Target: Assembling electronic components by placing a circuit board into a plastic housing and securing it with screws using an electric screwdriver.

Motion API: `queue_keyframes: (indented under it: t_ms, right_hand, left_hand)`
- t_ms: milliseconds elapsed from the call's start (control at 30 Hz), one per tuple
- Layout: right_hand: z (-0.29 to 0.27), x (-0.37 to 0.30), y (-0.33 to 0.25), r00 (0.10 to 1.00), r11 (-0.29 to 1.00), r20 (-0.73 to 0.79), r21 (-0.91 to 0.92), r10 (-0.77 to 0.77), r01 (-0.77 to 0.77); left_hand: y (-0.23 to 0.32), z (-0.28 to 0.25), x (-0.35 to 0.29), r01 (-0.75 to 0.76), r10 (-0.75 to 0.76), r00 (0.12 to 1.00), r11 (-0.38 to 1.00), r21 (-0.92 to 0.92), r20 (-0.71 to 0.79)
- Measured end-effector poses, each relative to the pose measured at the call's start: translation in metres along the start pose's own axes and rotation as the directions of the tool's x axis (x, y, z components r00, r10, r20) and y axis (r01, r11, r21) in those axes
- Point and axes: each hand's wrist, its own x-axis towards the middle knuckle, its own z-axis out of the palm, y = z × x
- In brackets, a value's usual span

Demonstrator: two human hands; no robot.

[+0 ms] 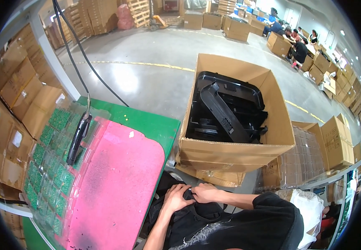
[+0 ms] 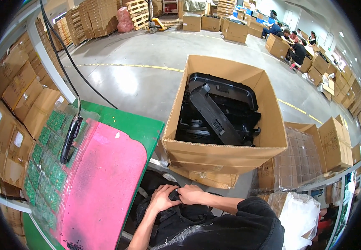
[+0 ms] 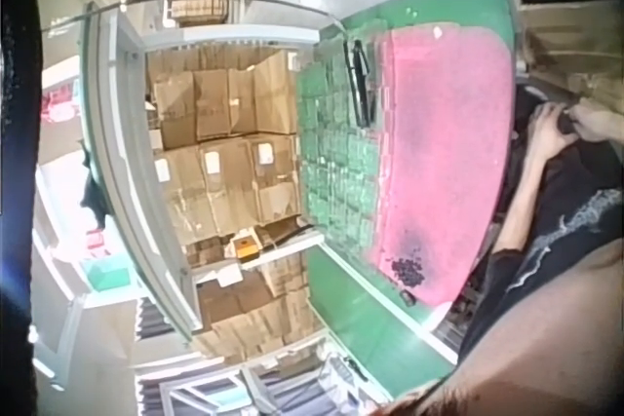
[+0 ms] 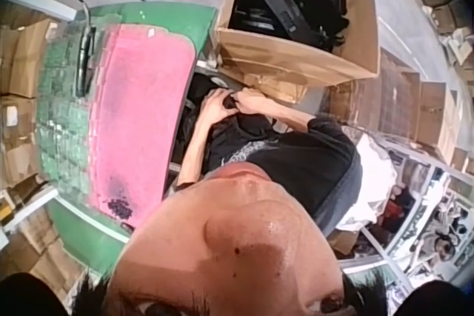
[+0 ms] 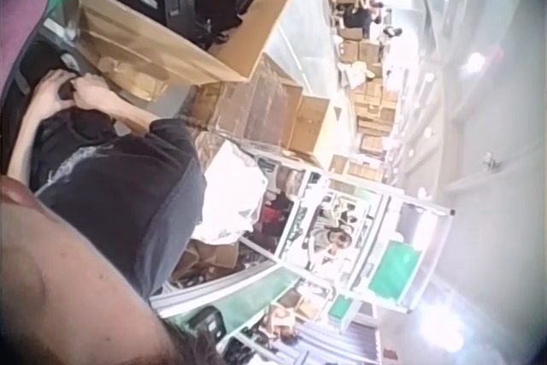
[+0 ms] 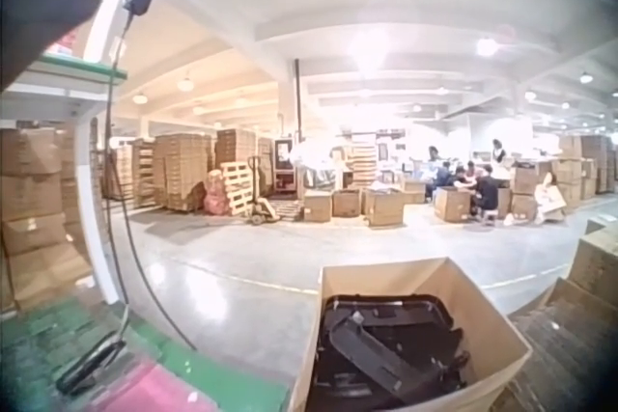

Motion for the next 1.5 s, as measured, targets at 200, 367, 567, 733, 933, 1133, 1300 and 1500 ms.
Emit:
queue_keyframes:
  t_ms: [200,367,567,733,933,1133,1300,1500]
  right_hand:
    - [0.000,0.001,0.000,1.000,1.000,-0.009,-0.015,-0.004,0.004]
    - [-0.001,0.001,-0.002,1.000,0.999,0.004,-0.033,0.005,-0.005]
    - [0.007,0.001,0.003,0.999,0.999,-0.046,-0.033,-0.018,0.017]
    - [0.006,0.001,0.002,1.000,0.999,-0.023,-0.037,-0.001,0.000]
    - [0.008,0.003,0.004,1.000,0.999,-0.023,-0.041,-0.010,0.009]
    - [0.009,0.001,0.004,0.999,0.999,-0.030,-0.038,-0.018,0.017]
    - [0.010,0.001,0.005,0.999,0.999,-0.044,-0.034,-0.024,0.022]
    - [0.008,-0.006,0.002,0.998,0.999,-0.053,-0.034,-0.031,0.029]
  left_hand:
    - [-0.003,0.001,0.001,-0.020,0.020,1.000,1.000,0.013,-0.004]
    - [-0.004,0.002,0.002,-0.014,0.014,1.000,1.000,0.022,0.002]
    - [0.002,-0.001,0.001,-0.003,0.003,1.000,1.000,0.007,-0.011]
    - [0.002,0.000,0.000,0.006,-0.006,1.000,1.000,0.013,-0.010]
    - [0.004,-0.002,0.001,0.007,-0.007,1.000,1.000,0.011,-0.009]
    - [0.005,-0.002,0.000,0.005,-0.005,1.000,1.000,0.003,-0.018]
    - [0.005,-0.001,0.000,0.006,-0.006,1.000,1.000,0.008,-0.017]
    - [0.008,-0.001,-0.003,-0.003,0.003,1.000,1.000,0.031,-0.022]
